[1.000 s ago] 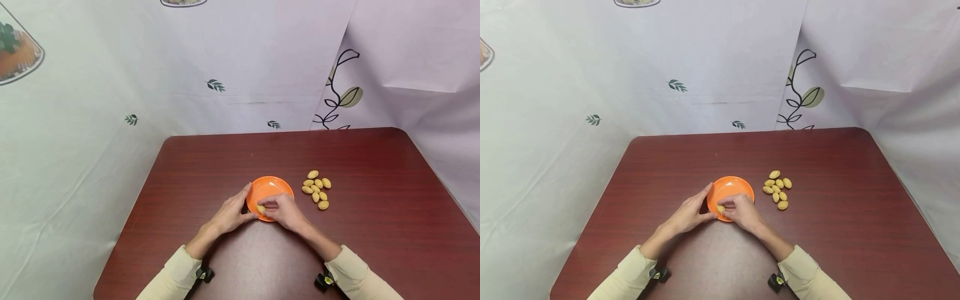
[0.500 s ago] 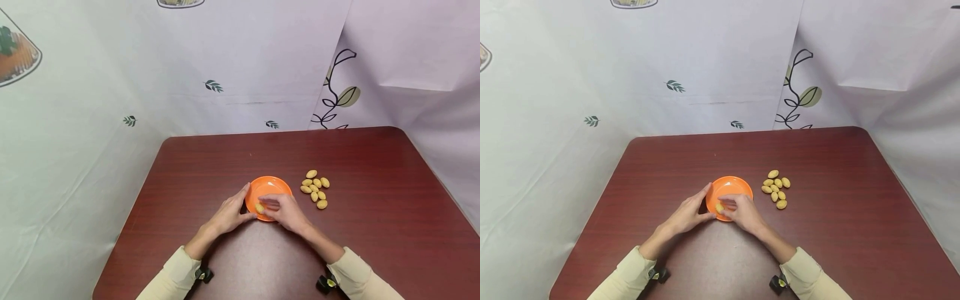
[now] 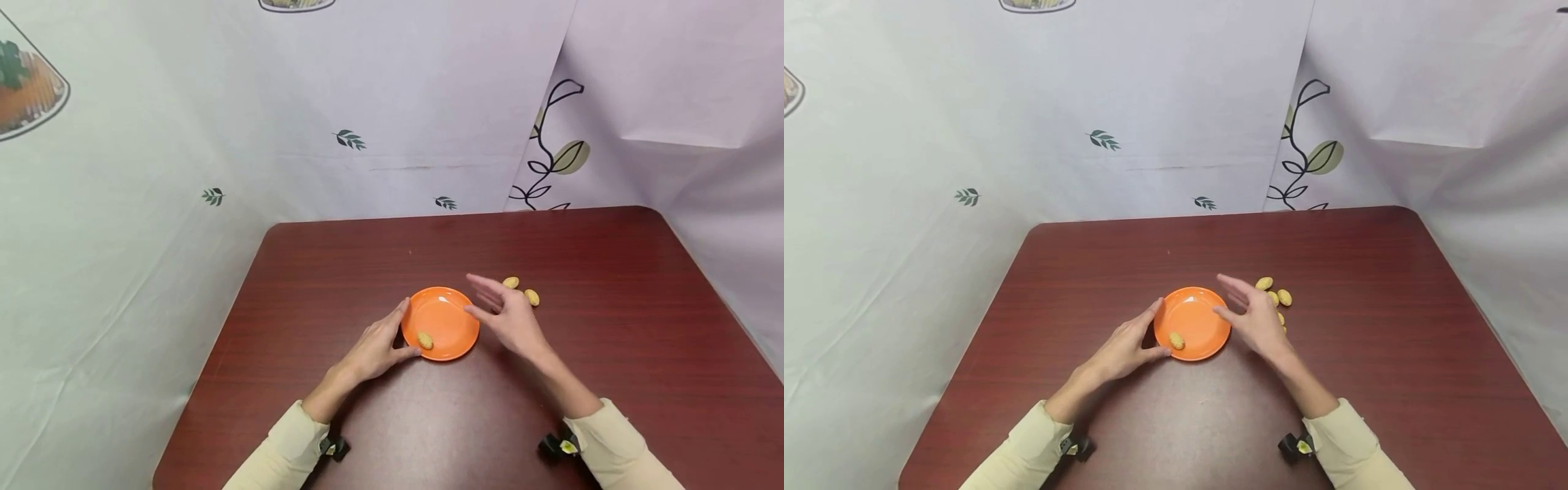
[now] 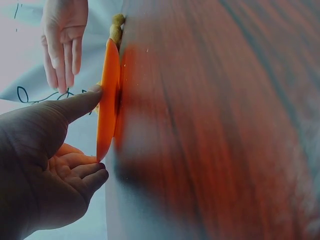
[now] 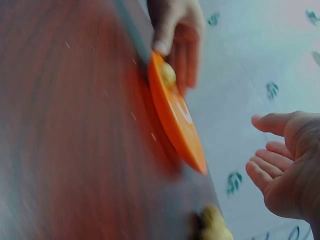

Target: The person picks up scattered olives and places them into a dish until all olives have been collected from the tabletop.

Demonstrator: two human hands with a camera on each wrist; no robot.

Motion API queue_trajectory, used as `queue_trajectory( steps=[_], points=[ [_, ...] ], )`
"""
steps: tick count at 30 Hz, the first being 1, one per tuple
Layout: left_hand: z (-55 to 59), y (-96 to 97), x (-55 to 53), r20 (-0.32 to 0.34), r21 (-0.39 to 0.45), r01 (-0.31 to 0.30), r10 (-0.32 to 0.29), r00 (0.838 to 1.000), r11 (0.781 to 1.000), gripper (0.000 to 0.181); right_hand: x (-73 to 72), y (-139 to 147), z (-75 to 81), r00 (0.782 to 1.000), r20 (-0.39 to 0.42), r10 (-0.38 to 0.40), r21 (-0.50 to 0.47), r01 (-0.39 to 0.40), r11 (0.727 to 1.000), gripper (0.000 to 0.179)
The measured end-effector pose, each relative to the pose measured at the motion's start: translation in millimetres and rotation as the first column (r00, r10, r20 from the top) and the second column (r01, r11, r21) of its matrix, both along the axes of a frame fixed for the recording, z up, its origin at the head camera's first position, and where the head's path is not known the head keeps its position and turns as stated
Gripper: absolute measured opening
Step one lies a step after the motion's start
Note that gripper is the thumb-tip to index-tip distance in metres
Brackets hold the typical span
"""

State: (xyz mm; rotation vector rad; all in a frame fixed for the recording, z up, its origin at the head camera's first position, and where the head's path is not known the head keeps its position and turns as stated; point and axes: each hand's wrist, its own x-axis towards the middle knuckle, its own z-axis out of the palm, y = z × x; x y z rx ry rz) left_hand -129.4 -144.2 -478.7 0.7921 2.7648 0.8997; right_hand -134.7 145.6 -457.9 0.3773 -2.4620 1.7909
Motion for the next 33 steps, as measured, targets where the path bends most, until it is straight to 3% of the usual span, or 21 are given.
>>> queue_trajectory(
  steps=[8, 12, 19, 33],
  points=[
    [1.6, 1.0, 0.5, 0.0, -0.002, -0.006, 0.006, 1.0, 1.0, 0.098, -13.3, 52.2, -2.3, 0.987, -0.054, -0.152, 0.167, 0.159, 0.973, 0.061],
    [2.5, 1.1, 0.5, 0.005, -0.011, -0.007, 0.007, 1.0, 1.0, 0.099, -16.4, 72.1, -8.1, 0.975, -0.064, -0.213, 0.186, 0.221, 0.957, 0.054],
    [0.7, 1.0, 0.0, 0.015, -0.019, -0.005, 0.006, 1.0, 1.0, 0.1, -16.7, 90.5, -18.4, 0.97, 0.0, -0.241, 0.191, 0.237, 0.953, 0.048],
    [0.6, 1.1, 0.4, 0.019, -0.028, -0.007, 0.007, 1.0, 1.0, 0.1, -13.7, 97.5, -33.9, 0.975, -0.028, -0.222, 0.248, 0.222, 0.943, 0.039]
  ],
)
